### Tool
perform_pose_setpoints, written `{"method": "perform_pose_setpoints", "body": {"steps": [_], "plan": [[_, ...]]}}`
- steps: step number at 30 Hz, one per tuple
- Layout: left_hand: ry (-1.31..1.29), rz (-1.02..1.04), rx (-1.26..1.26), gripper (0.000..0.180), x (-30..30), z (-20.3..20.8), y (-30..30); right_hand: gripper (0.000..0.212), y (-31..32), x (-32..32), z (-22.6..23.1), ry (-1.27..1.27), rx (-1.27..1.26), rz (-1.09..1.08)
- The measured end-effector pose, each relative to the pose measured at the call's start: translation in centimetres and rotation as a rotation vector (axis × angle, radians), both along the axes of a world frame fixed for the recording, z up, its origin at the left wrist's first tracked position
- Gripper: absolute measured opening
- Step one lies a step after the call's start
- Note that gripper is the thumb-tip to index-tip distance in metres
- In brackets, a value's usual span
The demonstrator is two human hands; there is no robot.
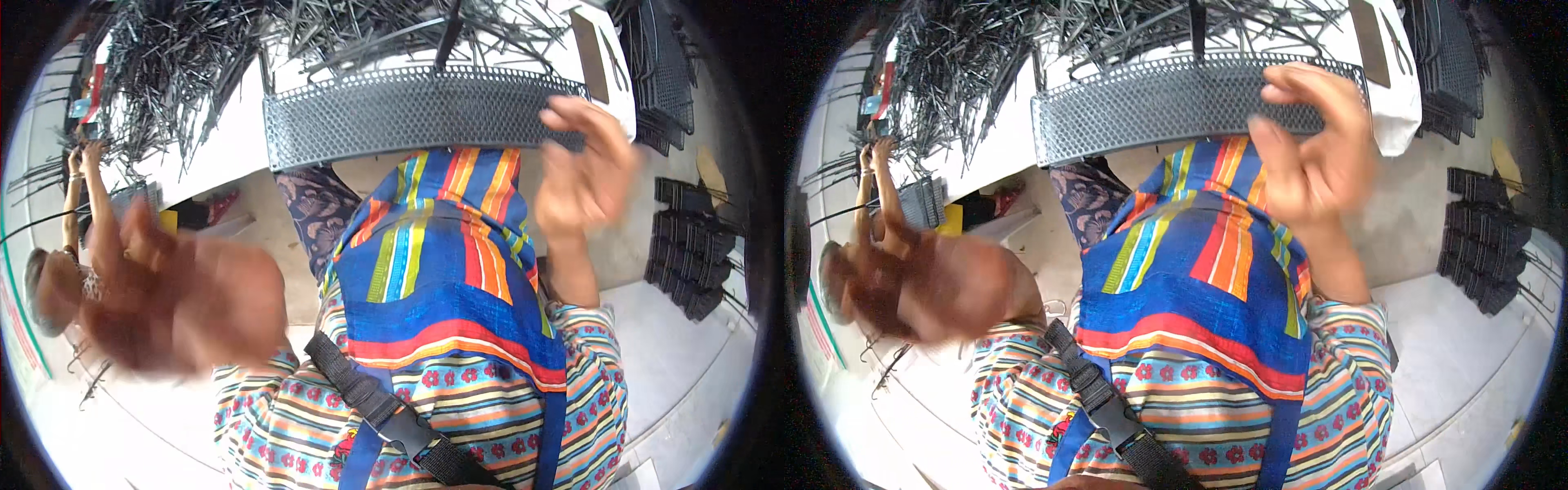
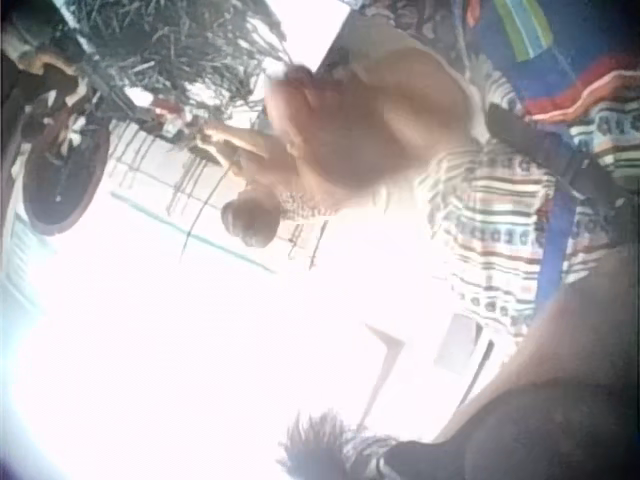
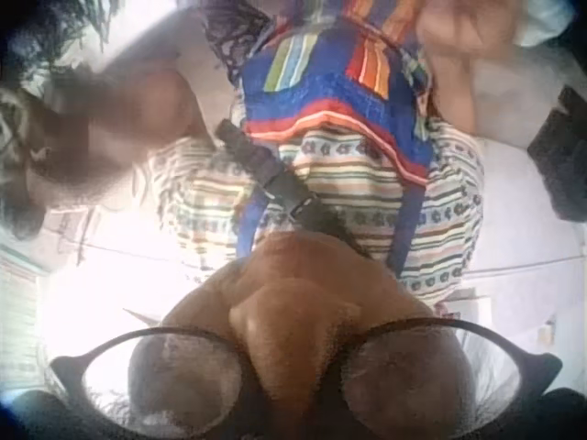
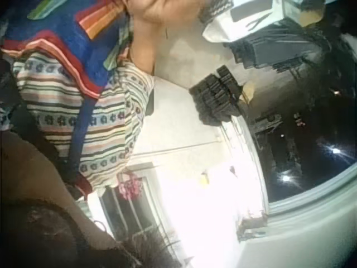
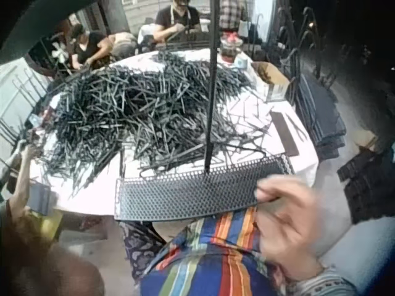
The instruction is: The person inserts plastic strips into a perforated panel by hand, sets the panel aside, and gathers and aligns bundles of plastic strips from the table.
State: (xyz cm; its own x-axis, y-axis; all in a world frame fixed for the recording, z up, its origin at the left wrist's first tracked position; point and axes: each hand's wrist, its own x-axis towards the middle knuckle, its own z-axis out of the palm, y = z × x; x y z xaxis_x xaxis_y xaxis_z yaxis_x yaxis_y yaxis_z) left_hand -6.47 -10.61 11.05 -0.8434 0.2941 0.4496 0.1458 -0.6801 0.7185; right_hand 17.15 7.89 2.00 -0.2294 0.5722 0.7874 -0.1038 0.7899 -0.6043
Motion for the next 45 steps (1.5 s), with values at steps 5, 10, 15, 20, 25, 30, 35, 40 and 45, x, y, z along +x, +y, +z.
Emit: {"method": "perform_pose_setpoints", "body": {"steps": [5, 10, 15, 20, 25, 30, 35, 40, 45], "plan": [[0.575, 0.183, -0.926, 0.051, -9.4, -15.7, 4.4, 0.051, 6.5, 5.6, -10.8, -0.891, -0.015, -0.673], [-0.194, -0.288, -1.266, 0.063, -13.9, -25.8, 2.9, 0.069, 10.9, 10.6, -16.2, -1.075, -0.077, -0.928], [-0.316, -0.377, -1.108, 0.038, -13.7, -27.5, 2.8, 0.068, 12.2, 11.4, -16.2, -1.041, -0.016, -0.914], [-0.317, -0.33, -1.139, 0.036, -11.8, -26.3, 3.2, 0.061, 13.2, 12.4, -15.3, -1.076, 0.007, -0.876], [-0.232, -0.375, -1.278, 0.046, -11.3, -26.2, 3.3, 0.036, 17.6, 12.9, -11.8, -1.294, -0.24, -0.777], [0.318, -0.215, -1.269, 0.061, -15.7, -28.0, 3.2, 0.038, 24.6, 8.1, -8.9, -1.081, -0.246, -0.62], [0.59, -0.216, -1.213, 0.055, -16.8, -21.7, 11.0, 0.085, 31.7, 0.0, -10.5, -1.276, -0.379, -0.565], [0.714, -0.362, -1.137, 0.045, -14.2, -20.2, 13.1, 0.12, 33.1, -9.2, -12.7, -1.278, -0.733, -0.446], [0.699, -0.413, -1.185, 0.034, -11.2, -20.1, 12.1, 0.105, 30.3, -17.4, -12.0, -1.479, -0.738, -0.622]]}}
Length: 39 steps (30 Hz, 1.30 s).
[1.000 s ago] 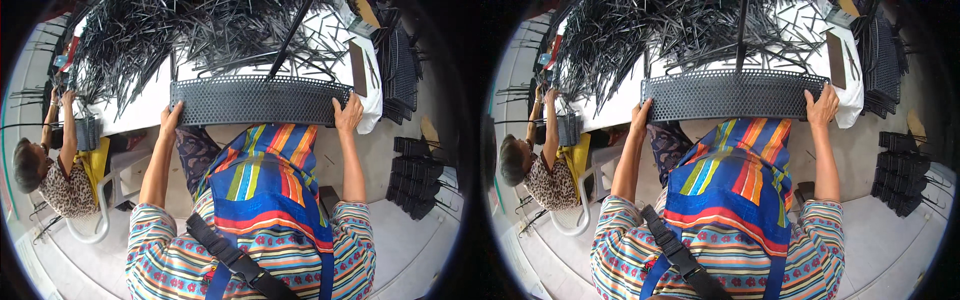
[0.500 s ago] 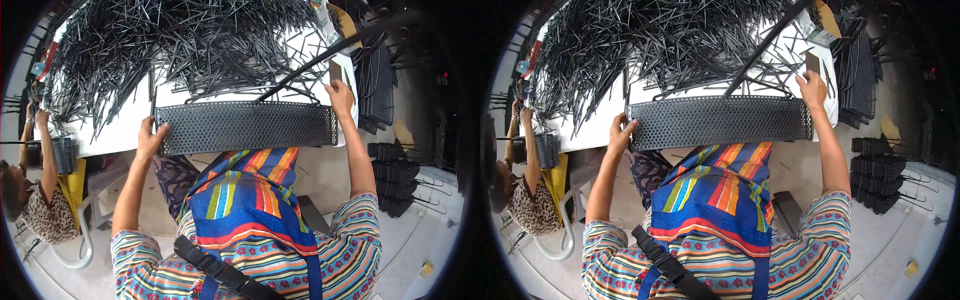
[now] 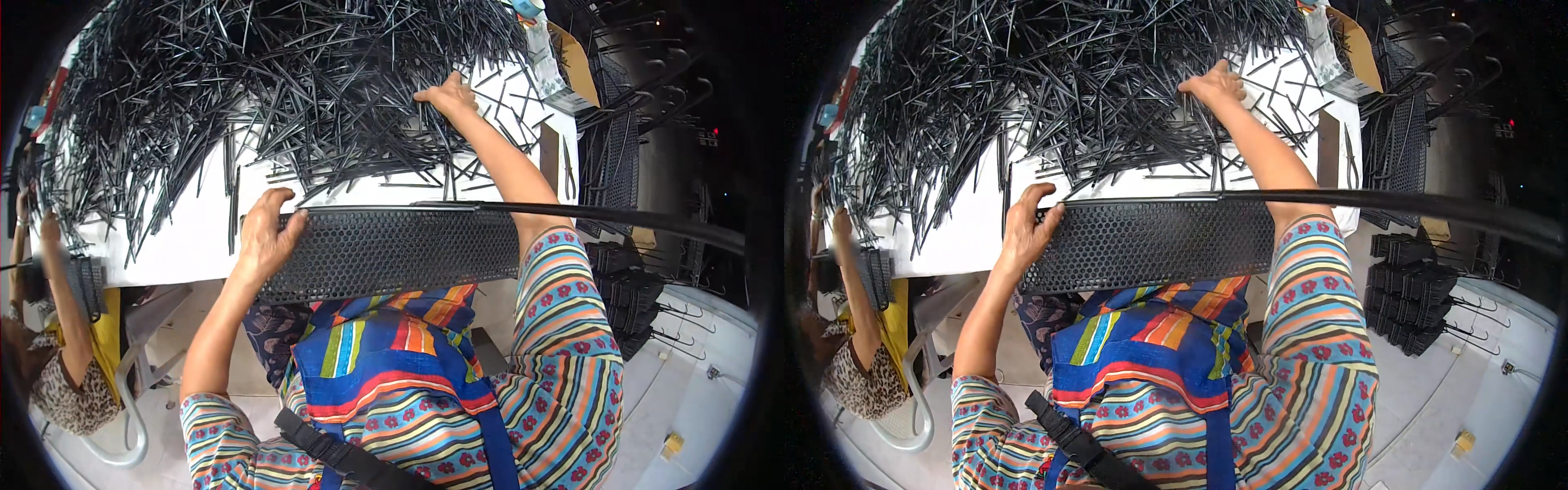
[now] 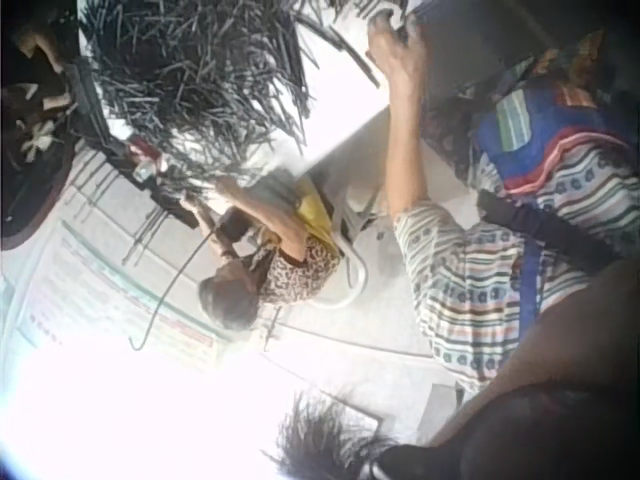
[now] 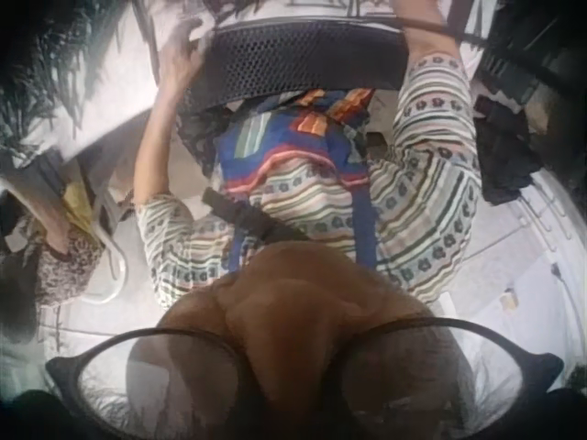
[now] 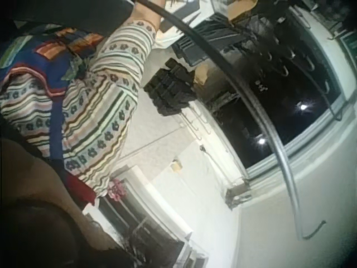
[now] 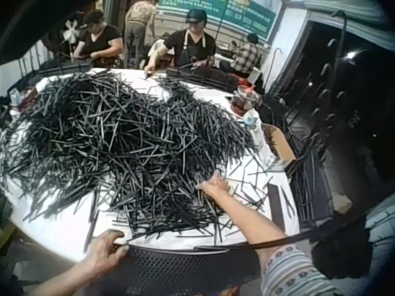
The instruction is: The person inserts plastic strips into a perforated panel by hand, sets the panel aside, and gathers and aligns bundles of plastic strips from the table.
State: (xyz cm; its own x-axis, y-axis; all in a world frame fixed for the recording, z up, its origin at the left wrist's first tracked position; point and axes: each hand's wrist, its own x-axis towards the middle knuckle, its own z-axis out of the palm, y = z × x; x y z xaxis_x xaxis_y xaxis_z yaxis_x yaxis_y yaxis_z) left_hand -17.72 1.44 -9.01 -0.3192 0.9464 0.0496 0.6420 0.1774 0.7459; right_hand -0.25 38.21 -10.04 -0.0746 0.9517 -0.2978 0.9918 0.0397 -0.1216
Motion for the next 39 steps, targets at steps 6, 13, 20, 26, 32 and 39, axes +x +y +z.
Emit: {"method": "perform_pose_setpoints", "body": {"steps": [6, 13, 20, 26, 32, 39], "plan": [[0.123, -0.033, -0.025, 0.032, 1.2, 0.2, 0.5, 0.082, 2.4, 2.8, -2.0, 0.218, 0.04, -0.084], [0.138, -0.051, -0.091, 0.036, 0.9, -0.1, 0.4, 0.084, 0.5, 2.3, -3.9, 0.04, 0.21, -0.01], [0.079, -0.053, -0.061, 0.037, 1.1, -0.2, 0.8, 0.056, 2.3, 6.1, -4.7, 0.008, 0.321, 0.176], [-0.28, 0.072, 0.031, 0.034, 1.0, 2.2, 2.0, 0.051, 2.7, 6.7, -4.0, -0.06, 0.179, 0.103], [-0.855, 0.111, 0.132, 0.023, 0.8, 5.0, 6.7, 0.055, 4.4, 11.8, -3.4, 0.159, 0.195, 0.158], [-0.976, -0.089, -0.132, 0.037, 4.8, 3.7, 14.3, 0.041, 0.2, 9.4, 0.9, 0.885, -0.032, 0.148]]}}
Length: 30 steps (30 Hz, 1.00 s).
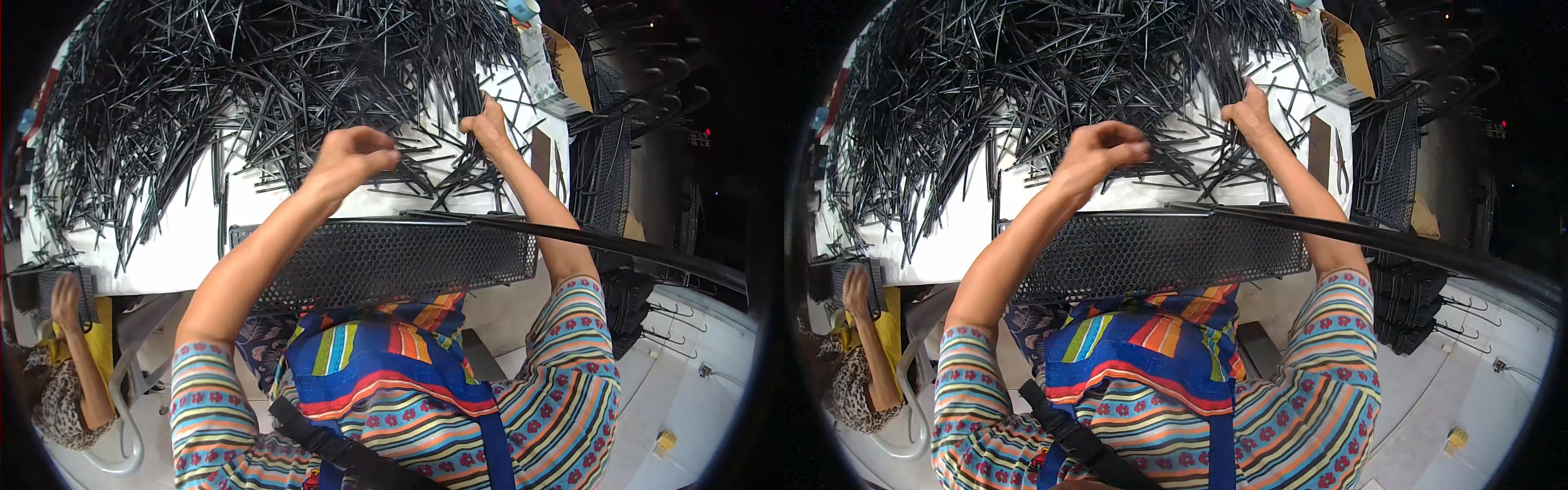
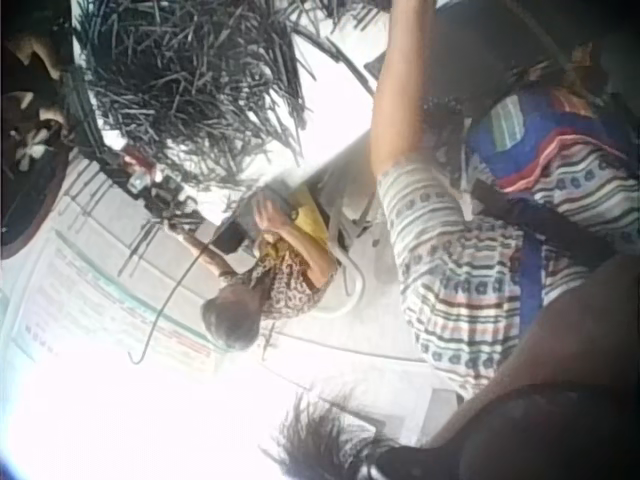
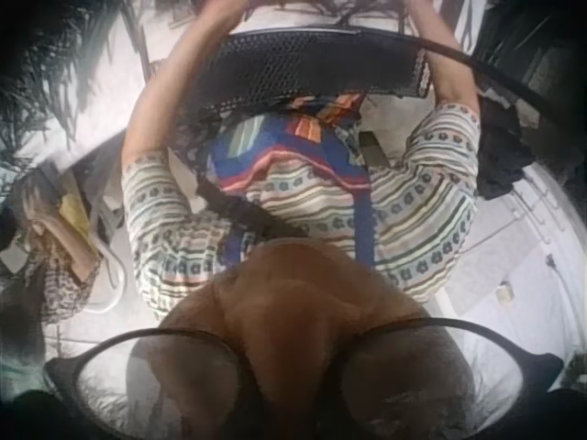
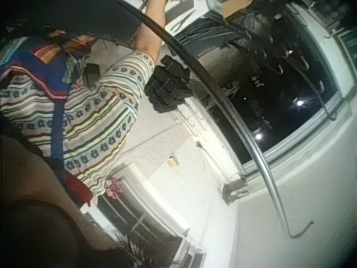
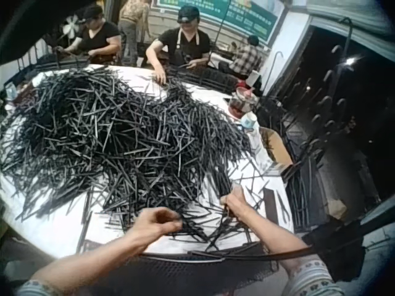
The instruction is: The person inserts plastic strips into a perforated panel by hand, sets the panel aside, and gathers and aligns bundles of plastic strips from the table.
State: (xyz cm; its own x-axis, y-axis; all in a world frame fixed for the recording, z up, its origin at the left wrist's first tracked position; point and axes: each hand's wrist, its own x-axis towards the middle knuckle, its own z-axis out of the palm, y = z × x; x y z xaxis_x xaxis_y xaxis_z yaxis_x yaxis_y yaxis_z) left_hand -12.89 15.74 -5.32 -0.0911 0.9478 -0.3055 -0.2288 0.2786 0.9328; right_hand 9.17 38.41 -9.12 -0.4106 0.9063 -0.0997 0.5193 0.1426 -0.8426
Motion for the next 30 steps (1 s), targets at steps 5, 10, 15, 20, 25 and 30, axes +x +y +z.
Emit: {"method": "perform_pose_setpoints", "body": {"steps": [5, 10, 15, 20, 25, 30], "plan": [[-0.001, 0.198, 0.135, 0.083, 3.5, -1.1, 6.2, 0.042, -5.1, -6.0, 5.6, -0.049, 0.218, 0.196], [-0.571, 0.477, 0.172, 0.053, 2.4, -1.4, 8.5, 0.063, -8.9, -9.8, 5.4, -0.105, 0.31, 0.424], [-0.81, 0.828, 0.1, 0.046, -0.5, -3.6, 9.0, 0.062, -8.9, -9.9, 6.4, 0.006, 0.541, 0.515], [-0.818, 0.81, 0.251, 0.022, -0.2, 1.6, 9.5, 0.041, -7.9, -7.6, 5.4, 0.43, -0.287, -0.174], [-0.55, 0.727, 0.446, 0.022, 2.8, 4.7, 9.1, 0.043, -9.1, -10.8, 7.2, 0.826, -0.65, -0.259], [-0.57, 0.759, 0.387, 0.018, 3.0, 3.8, 8.3, 0.033, -9.4, -12.3, 7.1, 0.864, -0.635, -0.183]]}}
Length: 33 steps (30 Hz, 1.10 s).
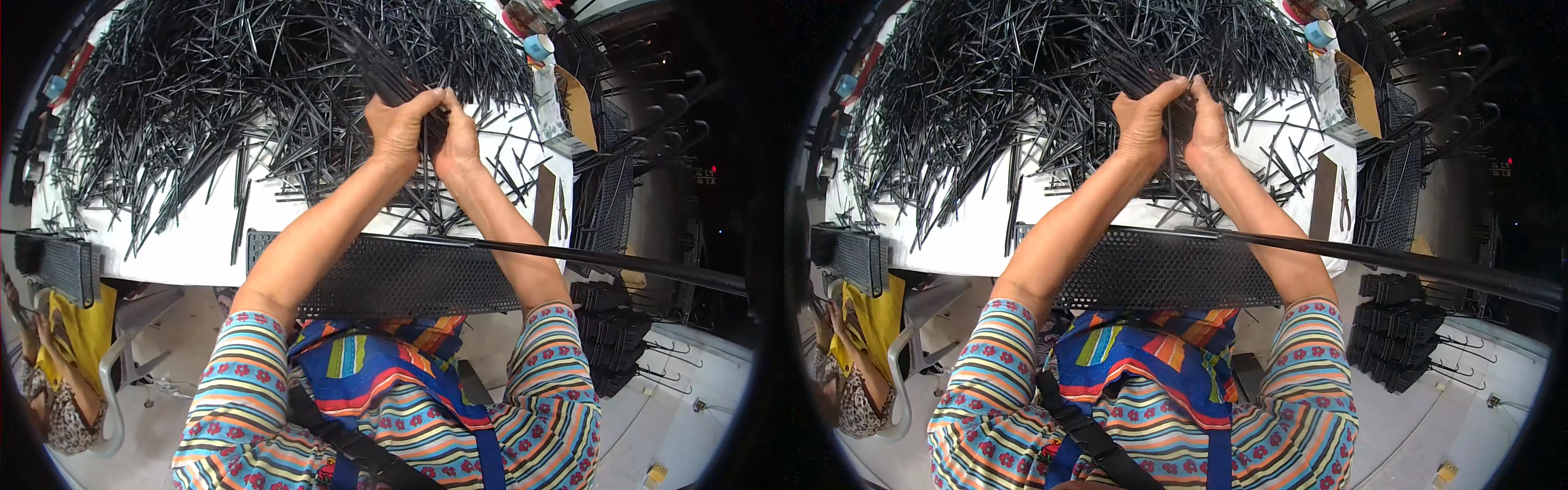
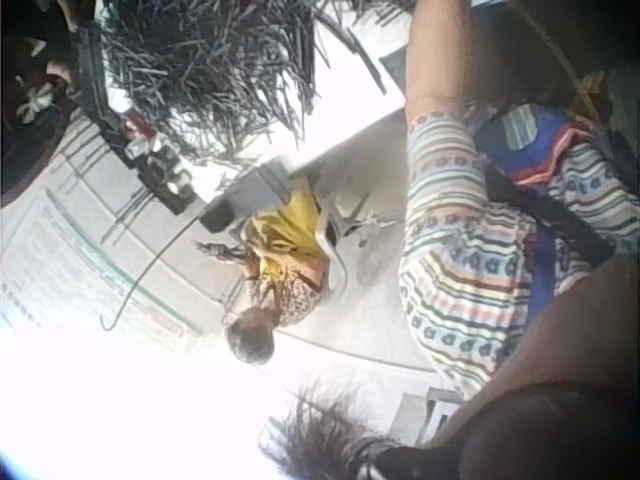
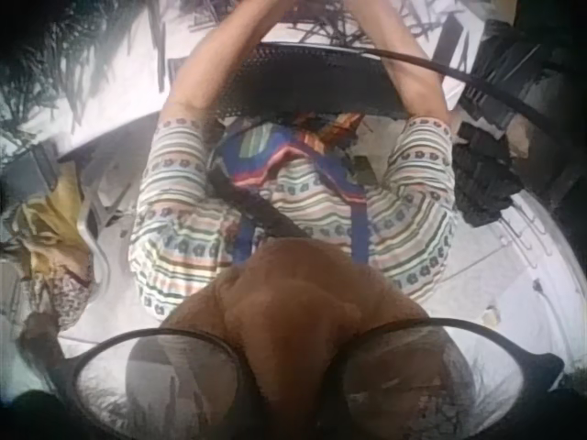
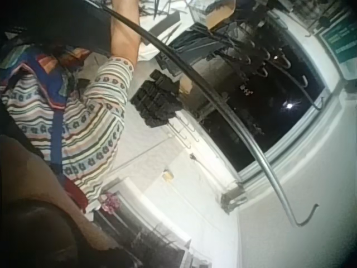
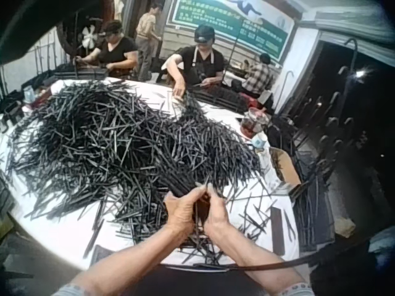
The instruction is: The person inserts plastic strips into a perforated panel by hand, sets the panel aside, and gathers and aligns bundles of plastic strips from the table.
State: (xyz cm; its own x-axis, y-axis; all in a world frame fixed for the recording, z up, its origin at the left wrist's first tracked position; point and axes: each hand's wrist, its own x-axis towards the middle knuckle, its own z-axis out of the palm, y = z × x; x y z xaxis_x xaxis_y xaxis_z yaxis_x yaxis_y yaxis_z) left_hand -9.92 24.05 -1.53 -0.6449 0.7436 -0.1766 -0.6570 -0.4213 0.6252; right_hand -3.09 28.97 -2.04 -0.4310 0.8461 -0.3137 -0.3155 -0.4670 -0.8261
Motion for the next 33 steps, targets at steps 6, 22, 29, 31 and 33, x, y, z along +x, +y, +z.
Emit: {"method": "perform_pose_setpoints", "body": {"steps": [6, 22, 29, 31, 33], "plan": [[-0.071, -0.067, -0.049, 0.014, -1.3, -0.4, -1.1, 0.012, 1.3, 0.8, 0.1, -0.002, 0.068, 0.097], [0.208, 0.258, 0.102, 0.018, -4.1, 1.9, 0.2, 0.079, 3.5, 2.6, -0.4, -0.298, -0.018, 0.093], [0.355, 0.117, 0.049, 0.032, 2.6, -0.3, 0.4, 0.042, 1.5, 0.9, -1.2, 0.165, -0.006, 0.02], [0.309, 0.079, 0.02, 0.027, 2.4, -0.4, 0.7, 0.039, 1.4, 1.3, -1.6, 0.112, 0.02, 0.024], [0.218, 0.04, -0.045, 0.015, 1.9, 0.1, 0.7, 0.038, 2.1, 1.3, -2.5, -0.034, 0.136, -0.016]]}}
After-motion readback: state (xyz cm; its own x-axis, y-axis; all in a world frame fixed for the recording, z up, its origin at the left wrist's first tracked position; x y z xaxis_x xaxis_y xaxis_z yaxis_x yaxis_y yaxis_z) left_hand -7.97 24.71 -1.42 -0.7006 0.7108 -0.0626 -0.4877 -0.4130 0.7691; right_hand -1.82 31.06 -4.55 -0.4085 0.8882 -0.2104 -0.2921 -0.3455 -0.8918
